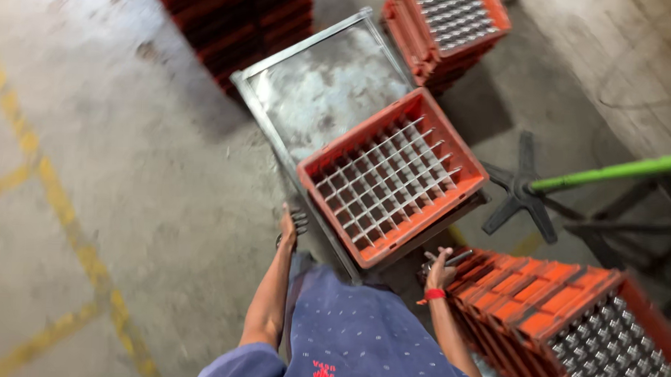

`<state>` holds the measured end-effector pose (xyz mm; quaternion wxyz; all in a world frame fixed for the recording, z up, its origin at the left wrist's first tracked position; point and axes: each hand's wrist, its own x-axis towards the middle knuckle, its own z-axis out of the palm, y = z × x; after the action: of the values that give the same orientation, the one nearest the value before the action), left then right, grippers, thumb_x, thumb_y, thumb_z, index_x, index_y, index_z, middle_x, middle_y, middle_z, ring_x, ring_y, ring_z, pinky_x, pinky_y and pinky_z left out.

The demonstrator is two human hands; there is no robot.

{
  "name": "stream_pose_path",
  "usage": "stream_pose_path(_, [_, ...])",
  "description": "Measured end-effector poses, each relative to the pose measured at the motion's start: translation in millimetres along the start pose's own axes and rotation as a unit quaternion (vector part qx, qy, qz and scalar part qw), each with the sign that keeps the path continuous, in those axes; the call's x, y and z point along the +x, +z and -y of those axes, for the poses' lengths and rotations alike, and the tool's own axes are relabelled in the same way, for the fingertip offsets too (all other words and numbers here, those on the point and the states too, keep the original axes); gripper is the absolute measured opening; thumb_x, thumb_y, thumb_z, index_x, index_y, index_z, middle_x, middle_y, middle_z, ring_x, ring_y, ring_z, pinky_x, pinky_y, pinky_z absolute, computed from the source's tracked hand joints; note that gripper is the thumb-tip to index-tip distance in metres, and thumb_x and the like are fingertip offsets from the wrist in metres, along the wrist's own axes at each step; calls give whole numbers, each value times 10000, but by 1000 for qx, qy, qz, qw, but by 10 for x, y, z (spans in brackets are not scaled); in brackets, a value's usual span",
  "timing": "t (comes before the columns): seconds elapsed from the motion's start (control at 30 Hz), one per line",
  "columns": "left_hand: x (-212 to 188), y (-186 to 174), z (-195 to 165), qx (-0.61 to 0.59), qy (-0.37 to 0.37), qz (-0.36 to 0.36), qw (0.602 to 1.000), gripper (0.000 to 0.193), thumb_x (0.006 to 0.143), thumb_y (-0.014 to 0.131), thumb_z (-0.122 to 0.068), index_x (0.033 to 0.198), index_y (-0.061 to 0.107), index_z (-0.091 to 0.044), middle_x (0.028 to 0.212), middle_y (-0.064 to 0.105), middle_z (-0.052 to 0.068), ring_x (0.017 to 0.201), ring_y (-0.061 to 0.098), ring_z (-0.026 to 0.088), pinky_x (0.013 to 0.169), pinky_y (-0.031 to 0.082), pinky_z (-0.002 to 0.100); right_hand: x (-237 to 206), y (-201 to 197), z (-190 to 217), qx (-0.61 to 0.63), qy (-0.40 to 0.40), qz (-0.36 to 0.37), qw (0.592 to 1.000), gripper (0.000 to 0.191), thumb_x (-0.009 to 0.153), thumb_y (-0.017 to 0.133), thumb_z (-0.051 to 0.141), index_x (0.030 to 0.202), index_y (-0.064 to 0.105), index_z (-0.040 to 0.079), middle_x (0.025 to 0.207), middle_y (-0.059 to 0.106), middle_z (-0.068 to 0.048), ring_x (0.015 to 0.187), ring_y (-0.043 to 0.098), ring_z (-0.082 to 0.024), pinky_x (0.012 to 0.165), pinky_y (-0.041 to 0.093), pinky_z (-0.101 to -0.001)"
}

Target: The person transfers small metal cylindrical parts from one orange crate to another using a metal rod tool. They repeatedly pick parts from a full crate and place them into an empty crate, organizing them in rows.

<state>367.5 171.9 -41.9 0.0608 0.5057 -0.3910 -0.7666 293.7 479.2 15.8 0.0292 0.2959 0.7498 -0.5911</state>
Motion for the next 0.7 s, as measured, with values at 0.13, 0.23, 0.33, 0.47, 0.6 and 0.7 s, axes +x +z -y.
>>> stream_pose_path(0.13, [302, -127, -303, 19, -35, 38, 998, 898, 932, 347, -804, 1300, 601, -25, 1078, 735, 142, 849, 721, 251, 676, 570, 377, -63, 132, 63, -24, -50, 44, 998, 509, 939, 575, 560, 1011, 678, 67, 716, 722, -115, 502, 588, -205, 485, 453, -346])
stream_pose_path(0.23, [551, -191, -588, 50, -43, 72, 995, 912, 911, 352, -823, 1308, 596, -39, 1107, 720, 155, 875, 700, 267, 696, 571, 391, -151, 354, 74, -175, -94, 55, 979, 547, 883, 647, 551, 950, 682, 9, 728, 720, -162, 565, 632, -241, 547, 482, -385])
stream_pose_path(0.33, [755, -171, -844, 54, -48, 96, 993, 882, 895, 403, -817, 1300, 593, -56, 1075, 734, 117, 885, 706, 238, 728, 570, 400, -256, 537, 114, -319, -59, 52, 945, 595, 828, 719, 543, 889, 686, -48, 740, 718, -210, 628, 676, -276, 609, 510, -423])
stream_pose_path(0.47, [941, 22, -1062, 48, -28, 115, 992, 746, 891, 499, -781, 1239, 590, -128, 994, 648, 37, 843, 634, 197, 713, 534, 373, -417, 613, 206, -321, -40, -11, 946, 550, 776, 752, 484, 833, 703, -60, 750, 711, -234, 690, 698, -349, 673, 525, -473])
stream_pose_path(0.6, [1082, 128, -1161, 52, -20, 122, 991, 670, 912, 529, -768, 1175, 586, -154, 943, 575, -8, 814, 566, 171, 653, 484, 330, -559, 549, 248, -346, -85, -103, 929, 595, 737, 832, 494, 880, 714, -72, 823, 684, -268, 766, 677, -425, 689, 524, -513])
stream_pose_path(0.7, [1143, 133, -1178, 27, -39, 161, 986, 658, 944, 500, -749, 1176, 600, -141, 937, 582, -11, 803, 560, 169, 630, 467, 323, -593, 469, 277, -317, -23, -41, 947, 525, 748, 723, 454, 901, 756, -48, 784, 732, -249, 775, 739, -386, 758, 553, -479])
